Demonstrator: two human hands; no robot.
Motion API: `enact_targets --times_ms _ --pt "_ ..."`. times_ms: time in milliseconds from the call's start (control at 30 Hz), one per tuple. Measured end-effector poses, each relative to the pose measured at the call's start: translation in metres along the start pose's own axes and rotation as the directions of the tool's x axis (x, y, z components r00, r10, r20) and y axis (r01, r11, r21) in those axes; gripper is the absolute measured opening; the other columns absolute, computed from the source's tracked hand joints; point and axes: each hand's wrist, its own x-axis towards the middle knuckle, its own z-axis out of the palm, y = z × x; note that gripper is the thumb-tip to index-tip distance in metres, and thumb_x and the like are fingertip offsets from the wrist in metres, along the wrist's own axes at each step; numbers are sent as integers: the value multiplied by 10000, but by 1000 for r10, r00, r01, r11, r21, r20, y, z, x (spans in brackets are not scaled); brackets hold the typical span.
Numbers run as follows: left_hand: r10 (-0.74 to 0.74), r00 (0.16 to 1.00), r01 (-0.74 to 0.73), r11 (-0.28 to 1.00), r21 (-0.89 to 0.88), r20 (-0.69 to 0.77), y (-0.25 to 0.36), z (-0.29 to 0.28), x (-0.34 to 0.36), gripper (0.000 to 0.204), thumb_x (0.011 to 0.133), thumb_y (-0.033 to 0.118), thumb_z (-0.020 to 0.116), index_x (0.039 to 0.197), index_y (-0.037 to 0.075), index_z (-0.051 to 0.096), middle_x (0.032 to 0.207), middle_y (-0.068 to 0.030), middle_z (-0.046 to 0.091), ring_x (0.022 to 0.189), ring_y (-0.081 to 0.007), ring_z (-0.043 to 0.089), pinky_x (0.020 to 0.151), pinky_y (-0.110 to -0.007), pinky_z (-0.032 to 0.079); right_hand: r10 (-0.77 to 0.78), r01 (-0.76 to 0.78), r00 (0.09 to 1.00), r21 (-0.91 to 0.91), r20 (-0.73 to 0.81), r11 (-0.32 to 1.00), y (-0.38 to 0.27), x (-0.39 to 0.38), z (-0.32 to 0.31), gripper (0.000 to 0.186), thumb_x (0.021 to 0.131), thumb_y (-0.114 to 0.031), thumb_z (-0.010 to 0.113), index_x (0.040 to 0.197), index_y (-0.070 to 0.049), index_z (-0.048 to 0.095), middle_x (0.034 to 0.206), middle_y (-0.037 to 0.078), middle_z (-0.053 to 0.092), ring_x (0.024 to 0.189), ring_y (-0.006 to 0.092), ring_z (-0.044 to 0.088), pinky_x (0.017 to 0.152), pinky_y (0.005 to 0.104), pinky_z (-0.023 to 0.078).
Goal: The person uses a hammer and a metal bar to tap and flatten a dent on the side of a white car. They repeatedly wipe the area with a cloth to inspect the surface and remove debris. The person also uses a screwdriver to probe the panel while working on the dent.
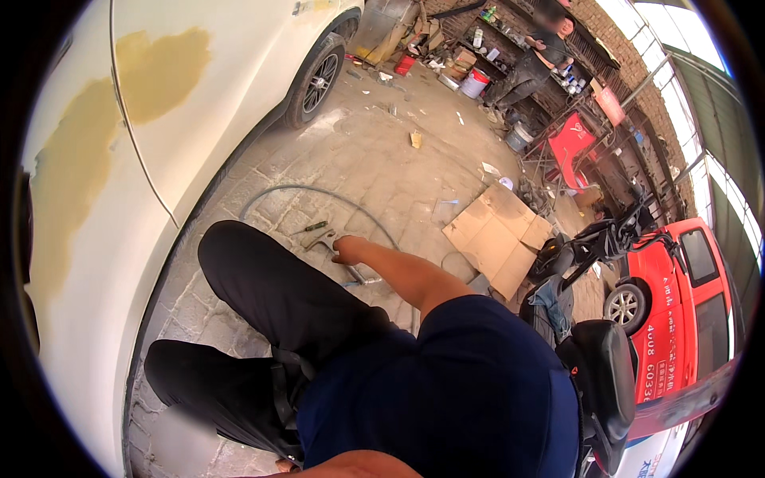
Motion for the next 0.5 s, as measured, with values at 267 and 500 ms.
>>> enact_targets --times_ms 267,500 --pt "185 958 -237 940 -246 -218 69 -40 -13 562 916 482 649 1208 5 698 1189 -214 717 1073 -343 692 901 -483 575 21 -3 990 131 -136 991 47 2 -14 483 929 -469 666 1135 -37 726 1078 203 737 1042 376 700 902 475 547" --pt "283 702 -703 426 -570 -654 171 -209 -121 459 888 320 736 1204 -10 690 1157 -187 714 1016 -303 674 877 -450 568 -165 576 774 570 -612 586 -111 -15 -167 329 982 -259 696 1178 4 674 1046 133 742 940 191 705 807 348 558"
